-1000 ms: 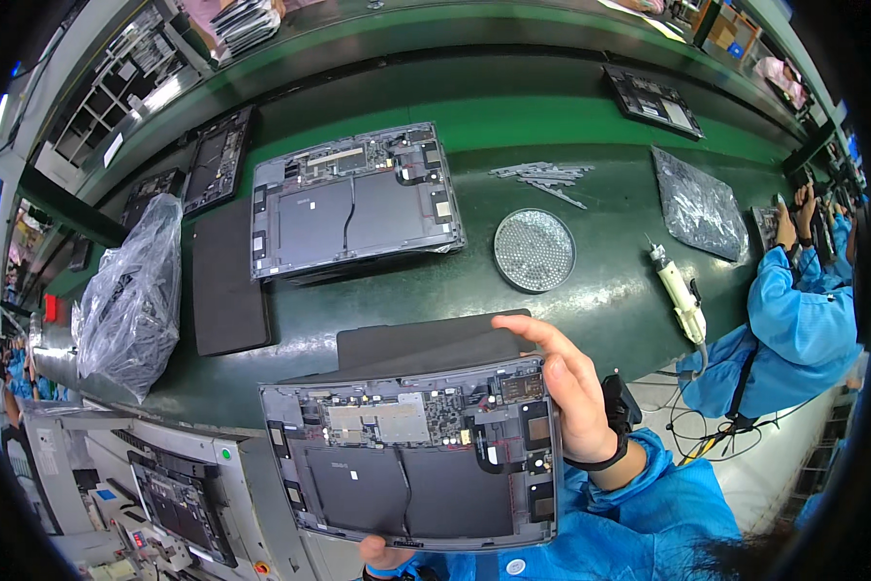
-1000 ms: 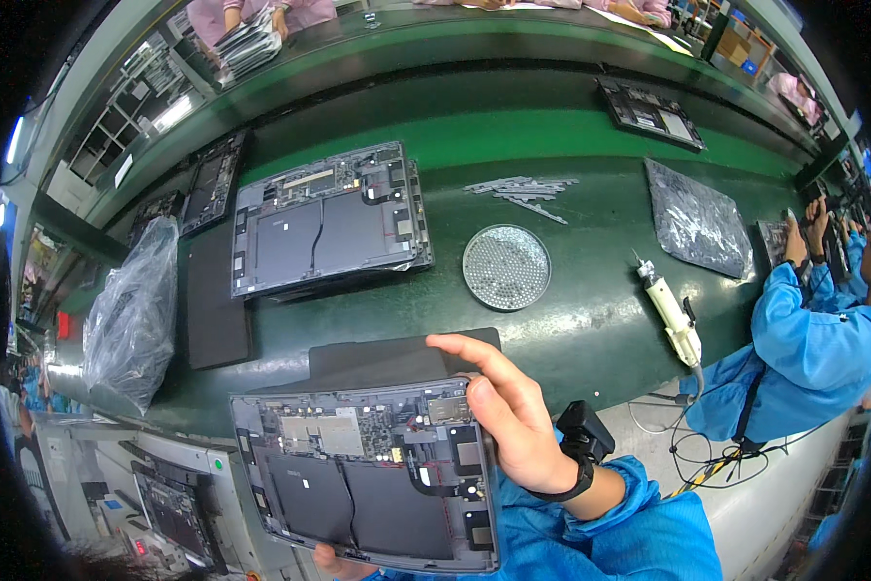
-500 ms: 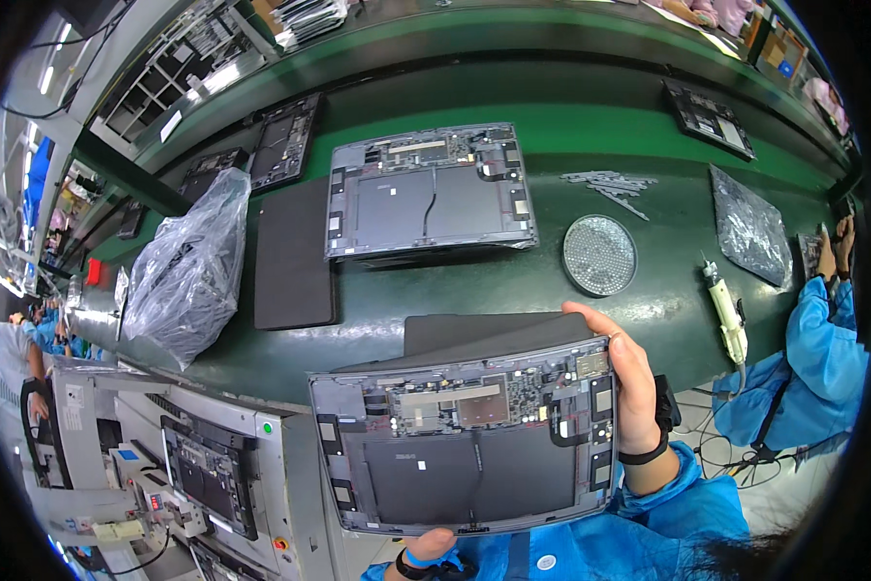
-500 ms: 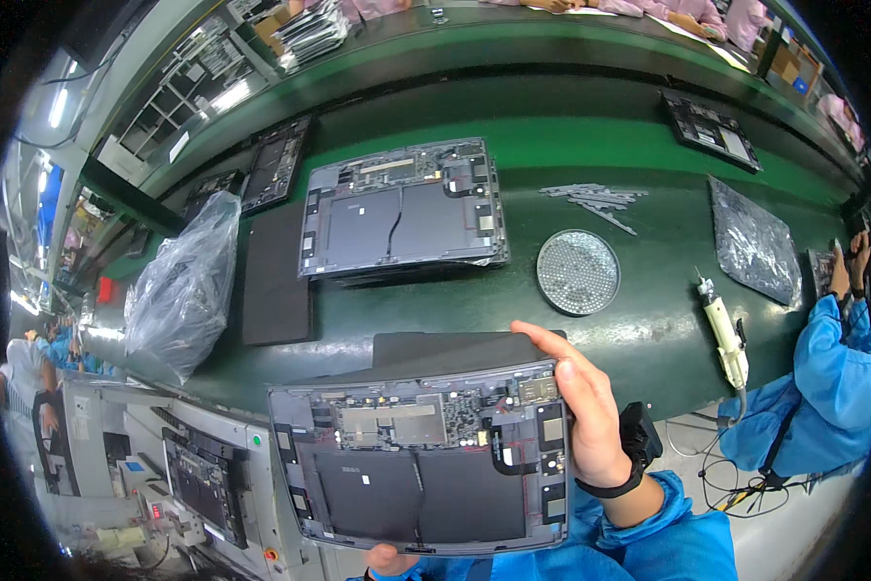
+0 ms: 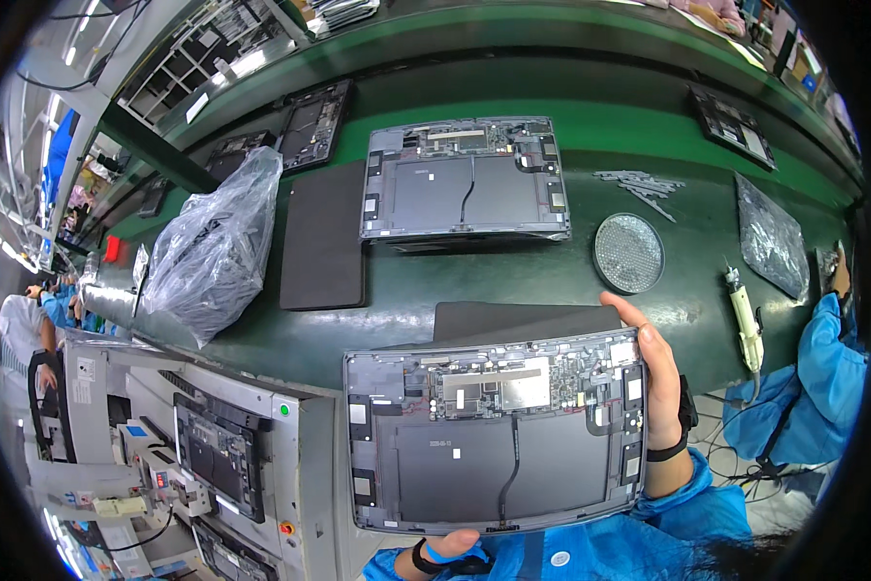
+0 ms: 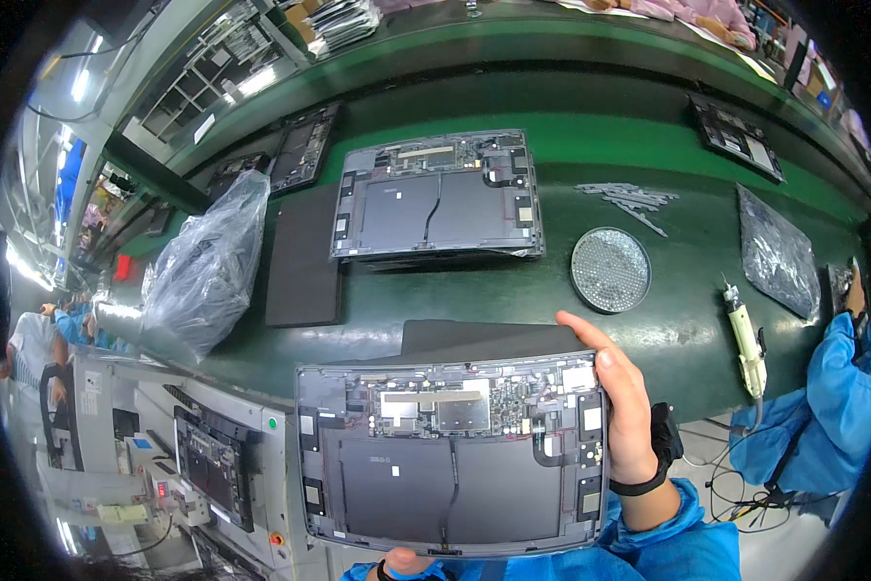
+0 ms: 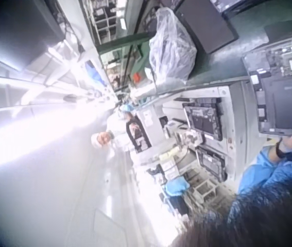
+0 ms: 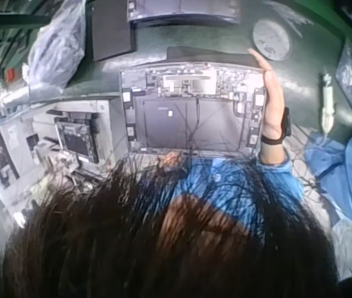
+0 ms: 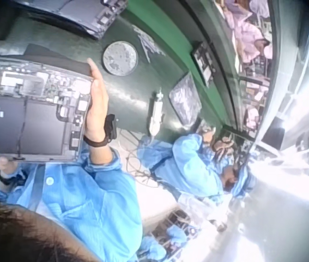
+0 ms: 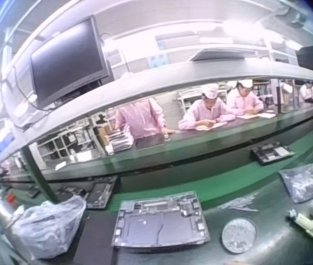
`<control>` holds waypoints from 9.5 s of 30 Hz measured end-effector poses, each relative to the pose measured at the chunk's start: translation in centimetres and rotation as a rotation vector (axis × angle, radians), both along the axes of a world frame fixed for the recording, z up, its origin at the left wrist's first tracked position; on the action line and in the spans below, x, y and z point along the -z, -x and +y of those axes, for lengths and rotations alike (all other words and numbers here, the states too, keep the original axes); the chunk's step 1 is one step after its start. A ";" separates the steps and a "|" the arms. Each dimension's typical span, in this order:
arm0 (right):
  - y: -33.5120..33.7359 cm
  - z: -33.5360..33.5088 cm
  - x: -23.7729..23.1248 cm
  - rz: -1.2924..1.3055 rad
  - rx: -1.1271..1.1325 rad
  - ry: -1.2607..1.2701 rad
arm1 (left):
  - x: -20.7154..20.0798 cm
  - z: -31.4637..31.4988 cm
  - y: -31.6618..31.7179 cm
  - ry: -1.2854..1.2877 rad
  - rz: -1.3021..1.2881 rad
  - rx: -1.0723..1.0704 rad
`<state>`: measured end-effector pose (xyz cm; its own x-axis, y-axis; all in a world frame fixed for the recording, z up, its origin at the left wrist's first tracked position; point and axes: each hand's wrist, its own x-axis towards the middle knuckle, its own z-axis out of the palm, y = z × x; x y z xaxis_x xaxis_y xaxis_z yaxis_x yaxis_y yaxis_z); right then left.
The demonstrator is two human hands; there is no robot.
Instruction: Assembling internal components of a laptop or tablet on a factory production line.
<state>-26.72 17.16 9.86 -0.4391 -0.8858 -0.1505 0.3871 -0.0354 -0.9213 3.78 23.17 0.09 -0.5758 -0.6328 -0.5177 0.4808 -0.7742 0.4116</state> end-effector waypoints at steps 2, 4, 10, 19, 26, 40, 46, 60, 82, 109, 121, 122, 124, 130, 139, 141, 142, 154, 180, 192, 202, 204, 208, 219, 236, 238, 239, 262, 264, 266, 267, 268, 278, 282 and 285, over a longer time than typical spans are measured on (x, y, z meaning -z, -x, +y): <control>0.1 -0.1 0.1 -0.021 -0.002 -0.014 | 0.0 0.2 0.0 -0.011 -0.005 0.015; 0.3 -0.3 0.3 -0.071 0.003 -0.044 | -0.1 0.3 0.0 -0.018 -0.016 0.026; -0.1 -0.9 0.2 -0.220 -0.006 -0.067 | -0.1 0.8 -1.1 -0.048 -0.066 0.031; 0.8 0.4 -1.0 -0.225 0.052 -0.057 | -0.9 0.6 -1.7 -0.073 -0.058 0.137; 1.3 0.1 -0.7 -0.250 0.119 -0.065 | -1.0 0.8 -1.3 -0.072 -0.092 0.175; 3.2 -1.8 2.6 0.144 -0.078 0.012 | -4.2 -8.4 2.2 1.024 -0.642 -0.055; 10.5 -2.7 5.0 1.004 0.022 0.036 | 4.5 -4.3 -17.2 0.927 -2.441 -0.743; -16.5 -9.2 11.1 0.844 -1.608 -0.338 | 5.6 1.6 -23.9 0.757 -2.378 -0.847; -0.2 -7.3 5.4 0.813 -0.524 -0.168 | 8.1 7.0 -27.9 0.630 -2.392 -0.728; -0.7 -3.2 -2.9 0.065 -0.252 0.150 | -3.7 -10.9 -3.1 0.412 0.110 -0.246; 9.4 13.8 7.1 0.009 0.764 -0.037 | -5.6 -14.7 5.1 0.283 -0.246 -0.035; 9.9 15.9 7.9 -0.118 0.819 -0.015 | -5.5 -14.8 5.7 0.316 -0.277 -0.016; 10.6 19.0 9.7 -0.203 0.938 0.043 | -5.3 -15.3 6.5 0.352 -0.355 -0.006; 15.4 21.3 11.4 -0.914 0.695 0.824 | -4.5 -15.5 6.8 0.328 -0.404 0.044; 16.3 19.6 6.6 0.875 1.386 -0.001 | -4.1 -15.3 6.6 0.422 -0.439 0.066; 17.5 15.3 3.1 0.649 1.180 0.361 | -3.8 -15.3 6.8 0.438 -0.484 0.059; 21.1 17.6 1.4 0.737 0.764 0.533 | -3.9 -15.4 6.3 0.442 -0.469 0.052; 26.1 8.5 6.7 0.358 0.372 0.202 | -3.5 -15.3 6.2 0.481 -0.456 0.061; -8.1 -7.8 1.8 0.449 -0.075 0.670 | -2.1 -14.9 6.1 0.466 -0.326 0.000; -8.7 -8.3 1.7 0.429 -0.110 0.587 | -1.9 -14.8 6.3 0.471 -0.306 -0.008; -8.1 -8.6 1.4 0.446 -0.224 0.567 | -2.0 -14.9 6.2 0.485 -0.330 -0.020; -7.9 -8.7 0.9 0.483 -0.314 0.473 | -1.9 -14.8 6.2 0.482 -0.306 -0.033; -7.8 -8.7 1.5 0.387 -0.291 0.579 | -1.9 -14.9 6.3 0.448 -0.273 -0.040; -8.2 -8.6 1.0 0.385 -0.255 0.481 | -1.6 -14.7 6.3 0.485 -0.273 -0.042; -8.2 -8.8 1.4 0.436 -0.211 0.517 | -1.7 -14.7 6.3 0.481 -0.265 -0.045; -7.8 -8.9 1.5 0.454 -0.270 0.506 | -1.6 -14.7 6.2 0.485 -0.266 -0.045; -7.7 -8.9 1.6 0.455 -0.283 0.522 | -1.7 -14.7 6.3 0.478 -0.259 -0.053; -7.6 -8.2 2.0 0.267 -0.215 0.517 | -1.7 -14.5 6.2 0.456 -0.235 -0.053; -6.5 -8.5 2.3 0.329 -0.417 0.579 | -1.7 -14.4 6.2 0.468 -0.239 -0.048; -6.3 -8.6 2.2 0.343 -0.436 0.583 | -1.5 -14.2 6.2 0.474 -0.239 -0.056; -6.3 -8.7 2.2 0.358 -0.456 0.584 | -1.4 -14.1 6.2 0.477 -0.238 -0.065; -6.8 -8.3 1.8 0.355 -0.460 0.585 | -1.4 -14.1 6.1 0.476 -0.240 -0.069; -8.7 -12.1 -2.8 0.273 0.049 0.634 | -1.0 -14.2 6.4 0.503 -0.269 -0.076; -8.6 -13.6 -1.3 0.325 -0.275 0.582 | -1.0 -14.2 6.2 0.530 -0.307 -0.074; -8.7 -14.4 -0.3 0.401 -0.454 0.675 | -1.4 -14.4 6.2 0.532 -0.292 -0.059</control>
